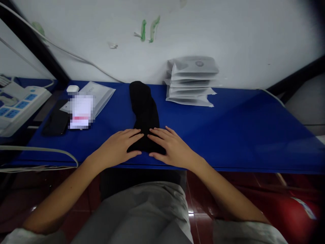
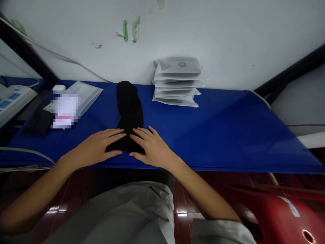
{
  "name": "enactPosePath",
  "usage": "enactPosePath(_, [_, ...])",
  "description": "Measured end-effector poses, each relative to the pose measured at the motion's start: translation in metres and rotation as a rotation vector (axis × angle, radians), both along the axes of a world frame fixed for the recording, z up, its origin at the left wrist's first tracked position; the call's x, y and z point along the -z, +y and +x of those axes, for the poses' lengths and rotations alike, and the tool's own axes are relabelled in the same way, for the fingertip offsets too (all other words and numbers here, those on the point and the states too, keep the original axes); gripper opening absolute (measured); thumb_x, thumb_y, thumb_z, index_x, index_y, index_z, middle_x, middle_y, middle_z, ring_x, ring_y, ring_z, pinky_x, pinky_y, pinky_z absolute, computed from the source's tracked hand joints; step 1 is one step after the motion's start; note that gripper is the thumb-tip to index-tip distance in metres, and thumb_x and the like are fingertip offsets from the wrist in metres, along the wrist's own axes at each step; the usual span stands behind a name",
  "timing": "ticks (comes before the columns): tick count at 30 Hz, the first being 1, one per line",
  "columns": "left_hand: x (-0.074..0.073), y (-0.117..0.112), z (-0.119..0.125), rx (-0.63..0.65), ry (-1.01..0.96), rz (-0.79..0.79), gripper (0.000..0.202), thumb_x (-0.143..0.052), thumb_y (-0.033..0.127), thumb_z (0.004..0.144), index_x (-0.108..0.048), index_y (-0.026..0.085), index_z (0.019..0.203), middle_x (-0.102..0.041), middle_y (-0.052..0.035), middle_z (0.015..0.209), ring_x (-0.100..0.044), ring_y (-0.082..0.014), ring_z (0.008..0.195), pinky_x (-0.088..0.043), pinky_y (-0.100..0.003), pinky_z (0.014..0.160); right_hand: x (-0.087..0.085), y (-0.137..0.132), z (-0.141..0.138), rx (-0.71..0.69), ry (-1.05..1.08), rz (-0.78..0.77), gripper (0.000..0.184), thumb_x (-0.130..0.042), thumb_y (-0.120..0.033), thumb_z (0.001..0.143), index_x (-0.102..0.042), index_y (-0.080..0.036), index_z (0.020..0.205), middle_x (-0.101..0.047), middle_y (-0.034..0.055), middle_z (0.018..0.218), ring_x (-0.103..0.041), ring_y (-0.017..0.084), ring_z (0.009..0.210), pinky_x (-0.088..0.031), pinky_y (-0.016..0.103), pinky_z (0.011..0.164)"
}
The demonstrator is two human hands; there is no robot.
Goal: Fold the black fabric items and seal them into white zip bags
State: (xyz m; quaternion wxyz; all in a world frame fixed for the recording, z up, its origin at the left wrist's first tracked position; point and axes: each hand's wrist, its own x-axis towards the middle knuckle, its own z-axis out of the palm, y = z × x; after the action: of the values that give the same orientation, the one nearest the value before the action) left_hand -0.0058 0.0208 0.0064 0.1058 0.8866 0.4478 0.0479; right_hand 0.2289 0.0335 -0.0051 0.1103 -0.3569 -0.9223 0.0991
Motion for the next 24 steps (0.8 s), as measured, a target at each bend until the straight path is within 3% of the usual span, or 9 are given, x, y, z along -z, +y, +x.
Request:
enactPosePath(9, [0.01, -0.001, 0.0, 0.018, -0.036, 0.097, 0.044, -0.049, 0.035, 0.092, -0.049, 0.018, 0.132, -0.054, -0.0095, 0.136, -0.05, -0.0224, 0.125, -0.041, -0.039, 0.102, 0.002, -0.001, 0.0, 0.021, 0.033, -0.005, 0.054, -0.057, -0.045, 0.087, -0.052, -0.015, 0.132, -0.049, 0.0136, 0.14, -0.043, 0.027, 0.131, -0.03, 0.053, 0.11])
enactPosePath(15, [0.012, 0.005, 0.0, 0.046, -0.108, 0.163, 0.031, -0.05, 0.029, 0.091, -0.059, 0.015, 0.117, -0.065, -0.009, 0.118, -0.058, -0.0217, 0.111, -0.047, -0.037, 0.093, 0.0, 0.002, -0.001, 0.003, 0.064, -0.009, 0.055, -0.062, -0.043, 0.083, -0.053, -0.015, 0.13, -0.054, 0.0136, 0.135, -0.047, 0.027, 0.127, -0.029, 0.053, 0.11])
enactPosePath(19, [0.007, 0.008, 0.001, 0.055, -0.122, 0.155, 0.023, -0.05, 0.027, 0.091, -0.063, 0.015, 0.107, -0.068, -0.0067, 0.107, -0.061, -0.0204, 0.101, -0.048, -0.035, 0.089, -0.004, 0.001, 0.0, -0.022, 0.077, -0.015, 0.043, -0.06, -0.033, 0.085, -0.057, -0.019, 0.125, -0.06, 0.0097, 0.128, -0.054, 0.024, 0.118, -0.033, 0.051, 0.108])
enactPosePath(22, [0.004, -0.002, 0.004, 0.044, -0.086, 0.153, 0.03, -0.052, 0.033, 0.09, -0.06, 0.015, 0.113, -0.067, -0.0075, 0.109, -0.061, -0.0215, 0.101, -0.047, -0.036, 0.088, -0.005, -0.007, 0.002, -0.037, 0.073, -0.01, 0.04, -0.059, -0.035, 0.086, -0.059, -0.019, 0.122, -0.061, 0.01, 0.126, -0.055, 0.025, 0.116, -0.035, 0.051, 0.106])
enactPosePath(24, [0.005, -0.014, 0.005, 0.066, -0.047, 0.142, 0.044, -0.058, 0.042, 0.086, -0.055, 0.015, 0.121, -0.063, -0.0094, 0.115, -0.058, -0.0244, 0.106, -0.047, -0.039, 0.089, -0.004, -0.016, 0.004, -0.052, 0.074, -0.006, 0.049, -0.061, -0.045, 0.083, -0.058, -0.017, 0.122, -0.059, 0.0122, 0.127, -0.053, 0.027, 0.117, -0.034, 0.053, 0.106])
